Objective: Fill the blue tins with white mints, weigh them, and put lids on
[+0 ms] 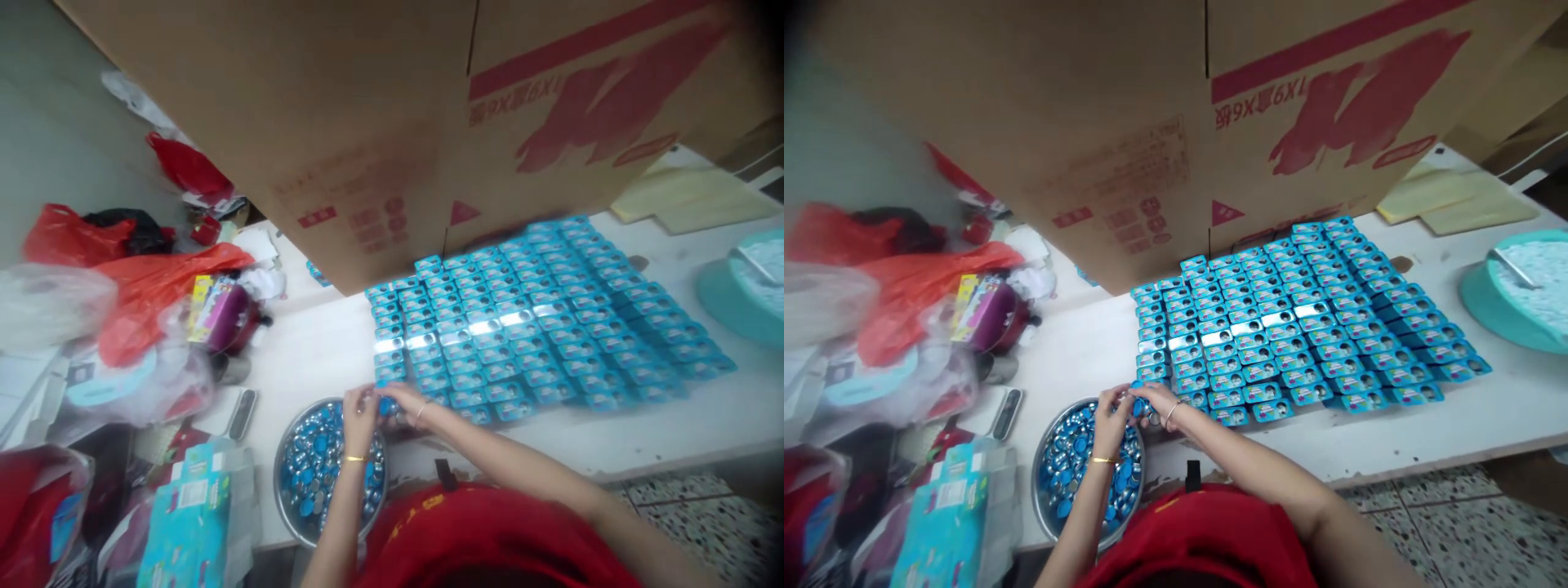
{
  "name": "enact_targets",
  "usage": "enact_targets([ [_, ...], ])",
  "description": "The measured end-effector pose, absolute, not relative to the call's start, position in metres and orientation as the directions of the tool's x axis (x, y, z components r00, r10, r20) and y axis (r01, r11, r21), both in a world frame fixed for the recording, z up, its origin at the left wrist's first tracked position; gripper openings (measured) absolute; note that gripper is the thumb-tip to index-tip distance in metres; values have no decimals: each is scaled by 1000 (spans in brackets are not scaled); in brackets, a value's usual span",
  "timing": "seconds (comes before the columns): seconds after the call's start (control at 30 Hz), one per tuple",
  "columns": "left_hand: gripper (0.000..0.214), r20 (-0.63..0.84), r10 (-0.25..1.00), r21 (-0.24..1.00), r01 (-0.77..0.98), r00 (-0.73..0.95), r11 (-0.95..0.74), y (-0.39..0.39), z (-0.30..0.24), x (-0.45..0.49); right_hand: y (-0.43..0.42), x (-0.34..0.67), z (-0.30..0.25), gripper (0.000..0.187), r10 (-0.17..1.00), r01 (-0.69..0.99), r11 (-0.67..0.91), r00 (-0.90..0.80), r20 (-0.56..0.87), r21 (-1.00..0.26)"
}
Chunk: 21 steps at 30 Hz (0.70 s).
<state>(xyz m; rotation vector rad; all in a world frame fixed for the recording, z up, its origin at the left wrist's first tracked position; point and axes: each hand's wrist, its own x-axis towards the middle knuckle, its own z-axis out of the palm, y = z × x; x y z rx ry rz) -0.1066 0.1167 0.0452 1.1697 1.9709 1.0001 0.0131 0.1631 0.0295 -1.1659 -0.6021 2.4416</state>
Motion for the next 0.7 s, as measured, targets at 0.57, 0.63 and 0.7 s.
enact_targets([
  [0.57, 25, -409, 912, 838, 385, -27, 387, 259, 28, -118, 246, 42, 13, 25, 427, -127, -873, -667, -611, -471],
  [0.63, 23, -324, 936, 807, 475, -141, 351, 289, 22, -120, 253, 44, 14, 26, 459, -207, -872, -660, -595, -443],
  [0.7, 20, -278, 934, 722, 593, -224, 357, 325, 14, -120, 261, 48, 16, 25, 509, -291, -855, -629, -588, -429],
])
